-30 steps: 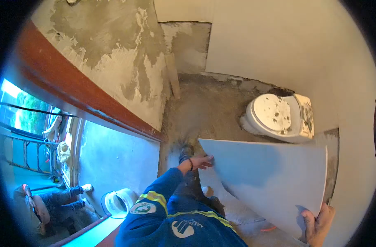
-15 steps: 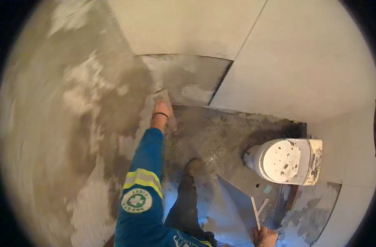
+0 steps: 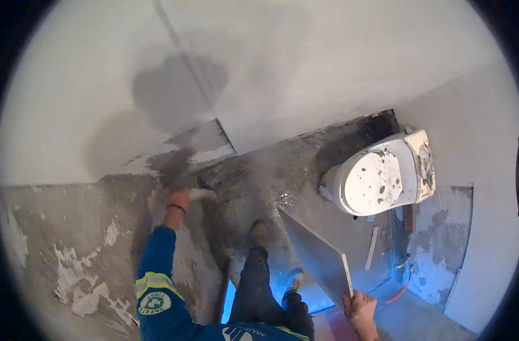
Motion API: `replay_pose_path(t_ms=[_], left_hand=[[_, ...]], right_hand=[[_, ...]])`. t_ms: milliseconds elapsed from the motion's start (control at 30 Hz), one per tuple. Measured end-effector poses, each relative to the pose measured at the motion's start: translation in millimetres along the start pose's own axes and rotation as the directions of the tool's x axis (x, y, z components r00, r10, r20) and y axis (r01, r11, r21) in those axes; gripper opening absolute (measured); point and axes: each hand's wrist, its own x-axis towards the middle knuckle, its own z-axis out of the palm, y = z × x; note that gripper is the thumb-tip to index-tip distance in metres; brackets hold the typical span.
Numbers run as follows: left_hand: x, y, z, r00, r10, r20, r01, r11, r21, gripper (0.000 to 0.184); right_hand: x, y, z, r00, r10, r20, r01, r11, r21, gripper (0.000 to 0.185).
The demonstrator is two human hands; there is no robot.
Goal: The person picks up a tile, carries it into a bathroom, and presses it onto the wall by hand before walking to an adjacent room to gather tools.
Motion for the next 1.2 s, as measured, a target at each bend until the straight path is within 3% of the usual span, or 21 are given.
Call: replay_pose_path(t_ms=[33,67,133,367,467,533,667,767,833,867,933,1000,1100,1200], left_hand=[[-21,27,-18,0.993,0.117,-0.006,-0.117,0.992,0.044,0.024],[-30,47,-30,0.990,0.137,-0.008,-0.137,0.989,0.060,0.024],[-51,80,-47,0.957,0.227,-0.182,-0.245,0.966,-0.081,0.017],[-32,191,-105,0.859,0.489,-0.152,-0.497,0.867,-0.020,0.019],[-18,246,-103,0.785,0.612,-0.093,-0.606,0.791,0.089,0.019],[-14,272,-95,0.688,0.706,-0.168,-0.708,0.704,0.063,0.017],[-18,300,-84,0.708,0.664,-0.241,-0.694,0.716,-0.067,0.016],[-27,302,-79,0.795,0.547,-0.262,-0.601,0.769,-0.219,0.018],[-34,298,-71,0.890,0.390,-0.238,-0.455,0.800,-0.391,0.022],[-38,296,-66,0.896,0.378,-0.235,-0.443,0.806,-0.393,0.022],[-58,289,-56,0.936,0.201,-0.288,-0.329,0.791,-0.516,0.022],[-87,278,-49,0.967,0.096,-0.236,-0.215,0.802,-0.557,0.022],[-118,255,-31,0.979,-0.065,-0.195,-0.073,0.776,-0.627,0.024],[-157,232,0,0.959,-0.180,-0.221,-0.003,0.770,-0.638,0.026]], right_hand=[[0,-2,0,1.000,0.014,0.000,-0.014,1.000,-0.008,0.022],[0,-5,0,1.000,0.028,-0.001,-0.028,0.999,-0.016,0.024],[3,-12,-3,0.999,0.038,-0.005,-0.038,0.999,-0.016,0.023],[-22,-30,-1,0.994,0.110,-0.018,-0.110,0.994,0.005,0.021],[-35,-30,3,0.987,0.159,0.009,-0.159,0.987,0.011,0.022],[-39,-30,3,0.984,0.172,0.042,-0.173,0.985,0.023,0.021],[-42,-26,-3,0.977,0.209,0.049,-0.210,0.978,0.004,0.022],[-48,-19,-4,0.983,0.179,0.048,-0.178,0.984,-0.018,0.022],[-51,-14,-3,0.990,0.135,0.031,-0.135,0.991,-0.025,0.021],[-53,-11,-1,0.989,0.142,0.042,-0.141,0.990,-0.015,0.021],[-57,-5,-1,0.988,0.131,0.077,-0.131,0.991,-0.005,0.021],[-60,4,2,0.989,0.126,0.074,-0.127,0.992,0.013,0.022],[-71,29,11,1.000,0.021,-0.003,-0.021,0.999,-0.032,0.022],[-79,52,9,1.000,-0.014,0.026,0.015,0.999,-0.047,0.022]])
